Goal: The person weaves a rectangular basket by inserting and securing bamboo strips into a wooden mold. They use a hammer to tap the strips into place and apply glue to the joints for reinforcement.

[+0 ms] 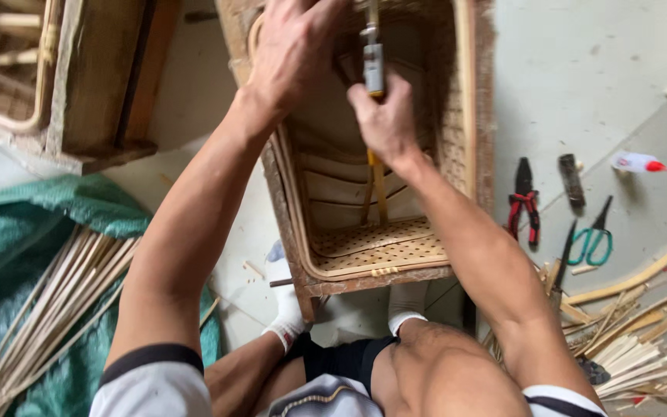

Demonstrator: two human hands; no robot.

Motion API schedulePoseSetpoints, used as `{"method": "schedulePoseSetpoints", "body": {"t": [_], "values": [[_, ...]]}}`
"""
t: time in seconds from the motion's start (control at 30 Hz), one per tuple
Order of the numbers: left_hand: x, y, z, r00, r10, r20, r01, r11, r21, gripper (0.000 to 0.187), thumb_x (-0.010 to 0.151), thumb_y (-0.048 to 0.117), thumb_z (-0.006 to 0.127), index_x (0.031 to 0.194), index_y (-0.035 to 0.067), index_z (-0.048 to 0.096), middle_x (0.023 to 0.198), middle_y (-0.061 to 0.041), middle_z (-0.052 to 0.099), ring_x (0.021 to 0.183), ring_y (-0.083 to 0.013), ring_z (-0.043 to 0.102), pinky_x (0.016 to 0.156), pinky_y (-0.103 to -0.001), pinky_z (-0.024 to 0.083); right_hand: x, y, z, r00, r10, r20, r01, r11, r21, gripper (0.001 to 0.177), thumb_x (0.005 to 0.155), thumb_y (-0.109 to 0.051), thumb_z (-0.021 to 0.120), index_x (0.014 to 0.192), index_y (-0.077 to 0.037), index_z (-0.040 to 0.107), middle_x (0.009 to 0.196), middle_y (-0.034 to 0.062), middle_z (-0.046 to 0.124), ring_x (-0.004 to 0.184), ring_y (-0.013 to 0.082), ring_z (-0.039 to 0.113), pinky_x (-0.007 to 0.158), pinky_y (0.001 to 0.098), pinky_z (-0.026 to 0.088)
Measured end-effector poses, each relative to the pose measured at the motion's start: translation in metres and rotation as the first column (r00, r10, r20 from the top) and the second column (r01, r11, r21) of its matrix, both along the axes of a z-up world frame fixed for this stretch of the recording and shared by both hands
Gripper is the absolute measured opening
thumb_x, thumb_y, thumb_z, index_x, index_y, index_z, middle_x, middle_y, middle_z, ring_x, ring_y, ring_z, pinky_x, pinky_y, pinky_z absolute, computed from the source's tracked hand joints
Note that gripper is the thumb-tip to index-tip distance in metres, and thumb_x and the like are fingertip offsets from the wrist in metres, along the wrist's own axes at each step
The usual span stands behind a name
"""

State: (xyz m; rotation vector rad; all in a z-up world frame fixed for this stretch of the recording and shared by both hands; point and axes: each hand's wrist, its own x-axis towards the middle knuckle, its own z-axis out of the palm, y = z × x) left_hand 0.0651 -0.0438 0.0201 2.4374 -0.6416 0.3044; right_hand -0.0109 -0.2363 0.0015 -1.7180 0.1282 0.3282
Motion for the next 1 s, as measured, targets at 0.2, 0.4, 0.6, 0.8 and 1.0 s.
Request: {"method": "schedulePoseSetpoints", "body": {"t": [0.2,0.4,0.6,0.8,1.0], "values": [[0.005,-0.008,0.007,0.967,-0.020,0.254,0.015,1.000,0.021,0.035,0.098,-0.007,0.059,0.125,0.014,0.068,0.128,-0.016,0.059,0.110,-0.0342,0.056,0.087,-0.034,0.051,0.023,-0.136,0.061,0.993,-0.098,0.065,0.094,0.994,0.058,0.033,0.112,-0.039,0.054,0.103,-0.008,0.061,0.088,0.0035,0.063,0.073,0.0114,0.062,0.068,0.0287,0.052],[0.008,-0.007,0.010,0.977,-0.124,0.171,0.096,0.982,0.165,0.018,0.107,0.014,0.072,0.125,0.017,0.075,0.112,-0.008,0.058,0.104,-0.0268,0.054,0.090,-0.044,0.047,0.045,-0.287,-0.032,0.981,-0.194,-0.033,0.049,0.404,-0.913,0.076,0.084,-0.054,0.089,0.129,-0.004,0.054,0.119,0.0228,0.060,0.110,0.0392,0.059,0.090,0.0528,0.048],[-0.003,-0.013,-0.006,0.985,-0.068,0.160,0.065,0.998,0.026,0.010,0.099,0.016,0.078,0.108,0.012,0.076,0.114,-0.004,0.062,0.109,-0.0238,0.055,0.094,-0.042,0.047,0.041,-0.293,-0.071,0.990,-0.130,-0.052,-0.008,0.316,-0.949,0.097,0.079,-0.062,0.093,0.137,0.000,0.046,0.133,0.0305,0.048,0.128,0.0494,0.042,0.106,0.0624,0.027],[0.008,-0.012,-0.007,0.990,-0.094,0.106,0.093,0.996,0.019,0.023,0.100,0.009,0.078,0.120,0.007,0.065,0.102,-0.001,0.058,0.102,-0.0195,0.053,0.093,-0.041,0.044,0.048,-0.177,0.041,0.964,-0.075,0.254,0.116,0.982,-0.151,0.026,0.102,-0.024,0.071,0.106,0.000,0.065,0.098,0.0134,0.074,0.086,0.0254,0.077,0.080,0.0417,0.064],[0.005,-0.017,0.001,0.999,-0.044,0.020,0.045,0.998,-0.054,0.036,0.100,0.011,0.082,0.125,0.009,0.056,0.094,-0.004,0.055,0.093,-0.0219,0.049,0.088,-0.040,0.043,0.066,-0.019,0.013,0.934,-0.099,-0.344,0.242,0.882,0.404,0.045,0.091,-0.049,0.074,0.105,-0.008,0.060,0.093,0.0048,0.067,0.081,0.0140,0.065,0.071,0.0263,0.058]]}}
